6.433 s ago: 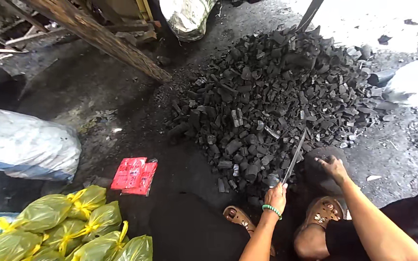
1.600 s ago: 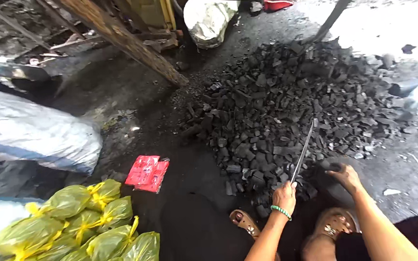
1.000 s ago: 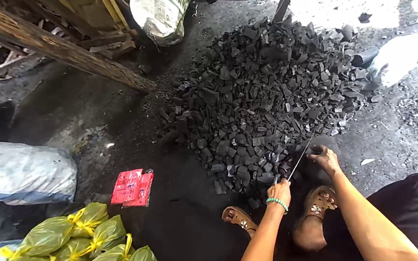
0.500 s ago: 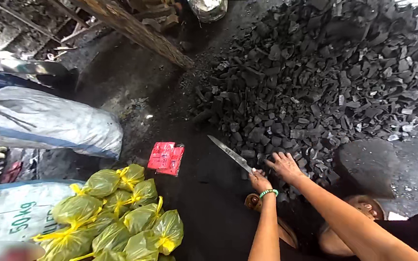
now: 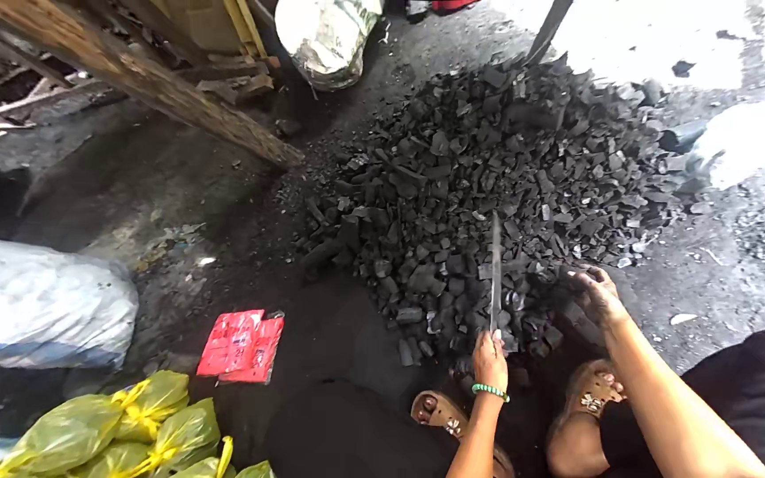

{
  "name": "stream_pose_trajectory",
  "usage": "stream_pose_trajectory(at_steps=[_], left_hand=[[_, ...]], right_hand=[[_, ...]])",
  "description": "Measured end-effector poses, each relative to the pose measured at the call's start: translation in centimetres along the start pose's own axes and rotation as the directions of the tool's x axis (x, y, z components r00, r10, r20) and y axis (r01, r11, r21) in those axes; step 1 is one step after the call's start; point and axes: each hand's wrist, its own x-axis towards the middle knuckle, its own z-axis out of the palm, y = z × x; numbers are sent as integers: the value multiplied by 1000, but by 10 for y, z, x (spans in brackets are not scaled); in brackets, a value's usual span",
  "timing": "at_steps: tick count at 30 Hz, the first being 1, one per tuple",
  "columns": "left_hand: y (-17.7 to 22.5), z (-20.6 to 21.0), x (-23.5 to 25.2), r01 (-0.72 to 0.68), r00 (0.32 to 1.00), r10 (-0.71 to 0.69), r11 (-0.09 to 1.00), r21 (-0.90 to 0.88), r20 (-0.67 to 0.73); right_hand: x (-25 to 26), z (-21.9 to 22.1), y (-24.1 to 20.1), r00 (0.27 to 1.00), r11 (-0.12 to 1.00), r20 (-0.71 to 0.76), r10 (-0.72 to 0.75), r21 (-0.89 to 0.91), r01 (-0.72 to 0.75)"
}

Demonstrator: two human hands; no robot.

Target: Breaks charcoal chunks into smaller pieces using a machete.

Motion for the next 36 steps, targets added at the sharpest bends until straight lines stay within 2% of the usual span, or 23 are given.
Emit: stream_pose_trajectory(at_steps=[3,5,7,9,11,12,14,16,18,20,22,23,26,28,30,31,33,36], left_hand=[[3,17,-5,-69,978,37,986,149,207],[5,27,-7,-118,955,53,970,211,292],[10,31,-9,-147,939,53,955,258,338],[17,34,-8,-156,926,29,938,310,378],[30,34,-8,-160,918,11,925,345,396],[39,34,-8,-170,918,20,922,348,396],[60,34,-9,-233,930,123,925,299,346],[75,39,-14,-396,912,368,904,158,183],[88,46,-14,-594,804,594,804,11,-19],[104,49,-13,-703,710,691,704,-100,-131],[110,50,-10,-742,670,724,652,-155,-164],[109,51,-7,-741,671,722,652,-159,-168],[90,52,-2,-666,744,659,744,-49,-109],[77,51,-3,-591,804,593,805,55,-41],[72,49,-6,-565,822,570,819,98,-22],[74,47,-8,-585,806,591,806,90,-49],[87,44,-10,-671,732,664,741,6,-152],[109,41,-6,-776,627,733,617,-129,-263]], right_hand=[[4,-16,-3,1000,998,5,2,-61,-2],[2,-28,0,999,994,-17,-40,-107,38],[0,-42,8,992,940,-16,-122,-323,111],[5,-56,16,988,832,40,-150,-534,148],[6,-59,17,985,805,32,-171,-571,159],[5,-60,18,983,826,21,-182,-539,164],[1,-66,19,982,894,14,-190,-411,179],[-5,-69,18,986,941,-3,-167,-300,159],[-8,-69,18,990,955,-6,-140,-265,133],[-5,-71,22,987,942,-14,-159,-300,147],[-2,-73,22,972,872,-39,-230,-452,188],[-3,-74,19,962,818,-35,-272,-535,212],[-4,-73,10,946,684,16,-323,-687,245],[-4,-71,9,947,650,40,-319,-718,249],[-4,-69,9,952,654,48,-303,-716,244],[-6,-67,10,960,694,36,-279,-683,227],[-10,-65,13,975,780,13,-220,-598,184],[-9,-65,19,981,778,23,-193,-605,167]])
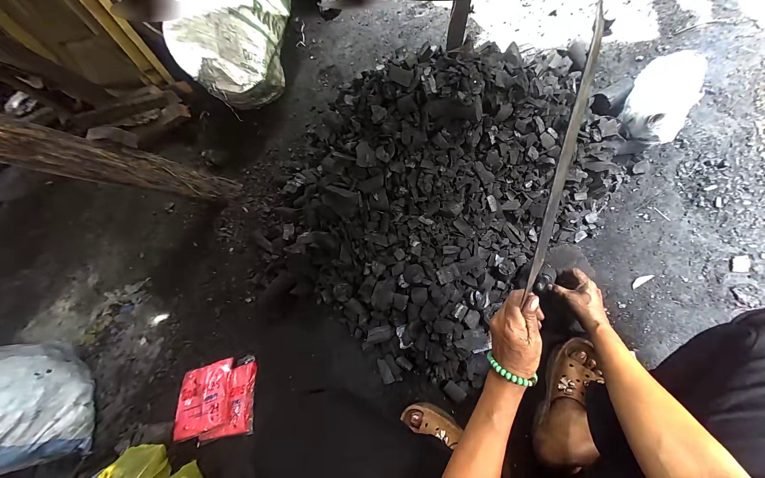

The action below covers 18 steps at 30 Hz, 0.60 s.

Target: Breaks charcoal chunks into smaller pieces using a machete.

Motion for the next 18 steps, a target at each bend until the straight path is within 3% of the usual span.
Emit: stream_pose_trajectory(at_steps=[2,3,4,5,6,7,8,9,11,13,16,18], left_hand=[[-12,3,-5,4,999,-7,997,72,47],[-23,4,-16,70,986,-96,980,187,137],[-32,2,-27,184,917,-289,918,352,275],[-38,0,-32,309,702,-574,779,546,422],[-46,2,-32,347,416,-773,622,702,479],[-55,4,-34,350,239,-845,534,769,479],[-59,4,-35,362,180,-863,505,784,473],[-61,3,-35,384,186,-862,506,772,472],[-63,-5,-33,451,262,-845,534,715,465],[-66,-16,-34,544,406,-815,580,607,415],[-76,-28,-51,650,642,-743,659,378,191],[-81,-36,-56,685,700,-713,683,254,28]], right_hand=[[1,0,2,1000,1000,0,-15,-24,15],[1,0,2,1000,999,-4,-25,-28,24],[2,0,1,1000,999,-9,-27,-33,27],[2,0,0,1000,999,-12,-19,-35,19],[2,0,0,1000,999,-11,-9,-36,8],[2,0,1,1000,999,-13,-4,-34,4],[3,0,2,1000,1000,-18,3,-26,-4],[3,-1,2,1000,1000,-22,22,-10,-22],[4,4,6,998,997,-32,57,57,-55],[6,16,0,999,986,11,51,158,-52],[12,30,-38,969,890,243,-34,448,-81],[33,27,-61,980,818,185,-78,574,-43]])
